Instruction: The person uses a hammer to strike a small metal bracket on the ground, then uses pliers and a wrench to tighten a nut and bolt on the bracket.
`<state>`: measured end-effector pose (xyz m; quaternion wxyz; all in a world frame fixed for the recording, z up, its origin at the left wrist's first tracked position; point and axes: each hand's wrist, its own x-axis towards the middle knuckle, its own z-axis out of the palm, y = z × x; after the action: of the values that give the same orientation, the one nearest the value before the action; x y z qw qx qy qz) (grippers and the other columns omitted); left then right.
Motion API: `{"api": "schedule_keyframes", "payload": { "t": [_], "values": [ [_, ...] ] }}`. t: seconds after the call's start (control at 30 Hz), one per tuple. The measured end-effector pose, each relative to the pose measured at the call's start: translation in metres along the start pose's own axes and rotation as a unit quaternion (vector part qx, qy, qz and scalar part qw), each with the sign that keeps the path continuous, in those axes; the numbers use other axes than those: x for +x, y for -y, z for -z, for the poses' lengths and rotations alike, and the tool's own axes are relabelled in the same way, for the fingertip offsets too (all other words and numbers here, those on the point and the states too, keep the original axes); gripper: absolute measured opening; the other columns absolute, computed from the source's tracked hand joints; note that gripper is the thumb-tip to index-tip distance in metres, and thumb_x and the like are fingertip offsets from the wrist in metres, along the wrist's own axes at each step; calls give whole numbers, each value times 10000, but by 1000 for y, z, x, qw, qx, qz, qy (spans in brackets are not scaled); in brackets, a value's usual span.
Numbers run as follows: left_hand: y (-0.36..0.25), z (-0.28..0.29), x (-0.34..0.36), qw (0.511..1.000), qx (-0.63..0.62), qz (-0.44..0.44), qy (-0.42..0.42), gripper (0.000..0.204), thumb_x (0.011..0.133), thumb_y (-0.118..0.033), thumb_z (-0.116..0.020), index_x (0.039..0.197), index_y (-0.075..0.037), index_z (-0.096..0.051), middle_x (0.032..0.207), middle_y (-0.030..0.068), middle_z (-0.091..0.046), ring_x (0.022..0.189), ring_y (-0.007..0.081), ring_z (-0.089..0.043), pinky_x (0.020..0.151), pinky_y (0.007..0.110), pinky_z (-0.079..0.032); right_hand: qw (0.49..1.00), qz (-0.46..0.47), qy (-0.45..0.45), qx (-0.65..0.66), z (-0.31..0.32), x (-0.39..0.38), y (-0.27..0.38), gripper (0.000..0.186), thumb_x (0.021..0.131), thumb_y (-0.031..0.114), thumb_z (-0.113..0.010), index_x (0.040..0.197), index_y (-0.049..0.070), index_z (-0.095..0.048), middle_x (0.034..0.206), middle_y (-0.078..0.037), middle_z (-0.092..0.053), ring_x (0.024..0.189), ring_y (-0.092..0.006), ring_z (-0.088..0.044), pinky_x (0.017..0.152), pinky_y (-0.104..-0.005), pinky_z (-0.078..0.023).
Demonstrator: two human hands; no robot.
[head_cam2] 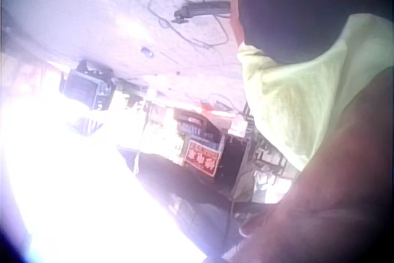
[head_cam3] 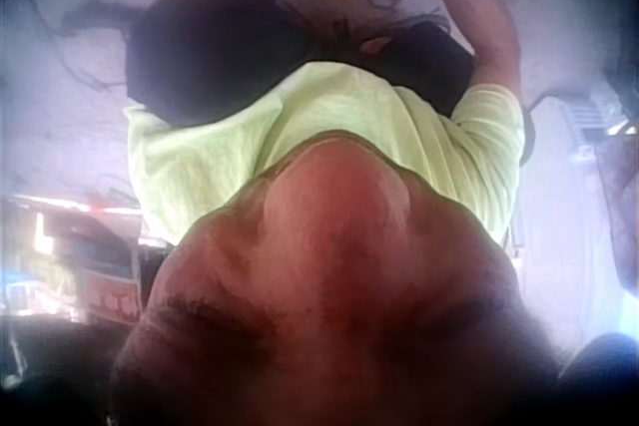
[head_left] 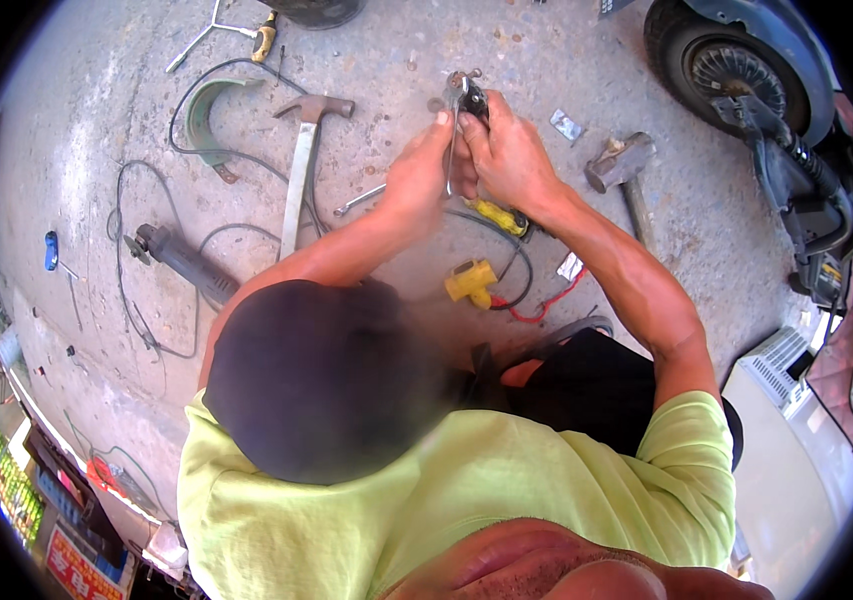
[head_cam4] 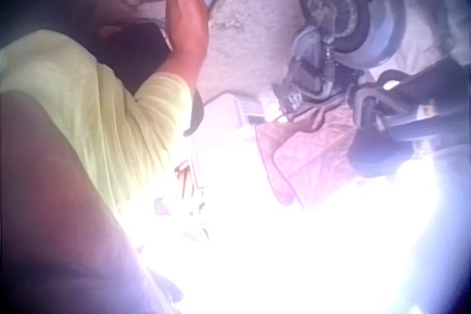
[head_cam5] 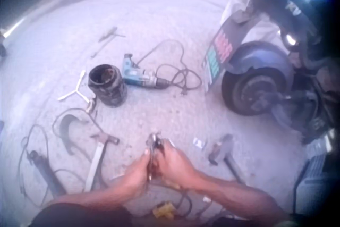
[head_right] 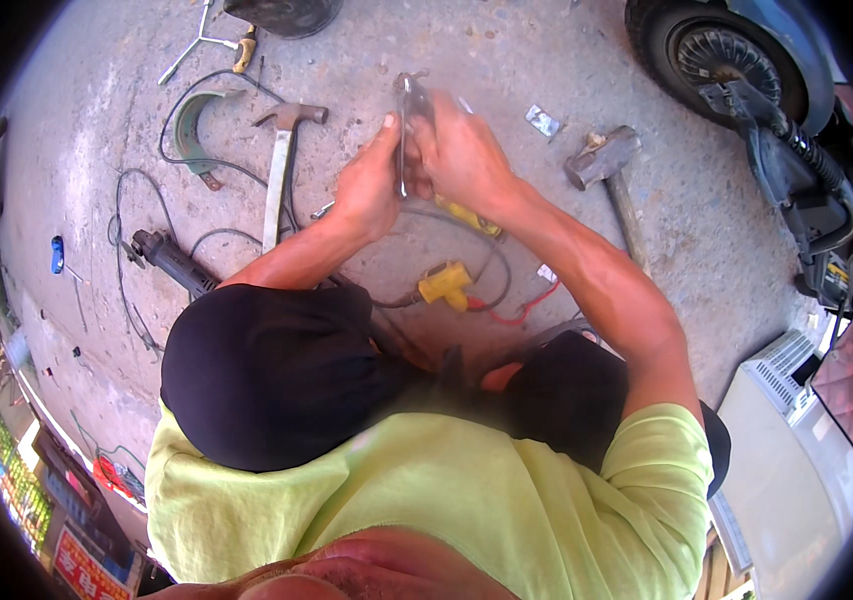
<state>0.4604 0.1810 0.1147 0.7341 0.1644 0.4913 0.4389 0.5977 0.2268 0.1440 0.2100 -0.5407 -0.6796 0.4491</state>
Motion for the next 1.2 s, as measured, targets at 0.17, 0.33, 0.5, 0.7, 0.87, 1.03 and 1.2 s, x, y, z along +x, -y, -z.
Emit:
{"api": "schedule_keyframes", "payload": {
  "t": [0.17,0.33,0.5,0.7,0.87,1.03,1.2],
  "values": [
    [13,4,6,994,94,-58,-18,466,1096,-457,-409,936,-54,-577,797,82,-611,664,187,-581,619,348,-487,994,48,-91,-20,-12,5,-13,261,1021,180,-506,1186,-9,-578,900,-260,-713,818,-450,-705,729,-518,-540],
    [8,8,6,992,111,54,-16,494,1082,-523,-415,893,-84,-542,756,49,-549,581,144,-480,522,328,-395,999,-37,-25,-17,-12,10,-11,316,1001,166,-556,1267,-5,-563,870,-250,-691,805,-426,-700,727,-495,-536],
    [-19,-9,-5,973,-9,229,3,498,1068,-574,-404,860,-129,-488,721,20,-491,532,112,-375,483,287,-276,993,10,-38,-111,-19,24,-41,380,970,136,-574,1336,38,-553,1036,-238,-690,900,-412,-695,764,-479,-546],
    [-43,2,-17,941,-91,280,167,351,1070,-458,-483,1010,-125,-579,737,8,-513,536,106,-390,496,283,-303,974,99,-71,-190,-1,16,-63,574,907,70,-592,1469,117,-486,1219,-212,-636,1031,-420,-666,847,-484,-558],
    [-73,19,-26,998,34,58,2,294,1050,-279,-558,1237,-55,-582,807,41,-609,581,111,-487,533,297,-395,975,81,-89,-188,11,12,-63,660,883,26,-613,1512,131,-445,1220,-222,-643,1049,-424,-661,875,-473,-556],
    [-105,47,-1,996,35,-84,1,288,1024,-266,-619,1175,-23,-585,807,72,-625,604,139,-526,564,329,-456,968,140,1,-210,13,0,-80,589,883,1,-607,1459,69,-503,1301,-222,-632,1115,-417,-644,942,-467,-542],
    [-109,92,58,998,-16,-61,-22,212,1036,-287,-611,1058,-82,-564,746,21,-566,579,95,-434,548,285,-369,973,202,63,-91,11,-8,-47,460,946,21,-575,1405,19,-547,1313,-204,-647,1176,-374,-645,1011,-417,-513]
  ]
}}
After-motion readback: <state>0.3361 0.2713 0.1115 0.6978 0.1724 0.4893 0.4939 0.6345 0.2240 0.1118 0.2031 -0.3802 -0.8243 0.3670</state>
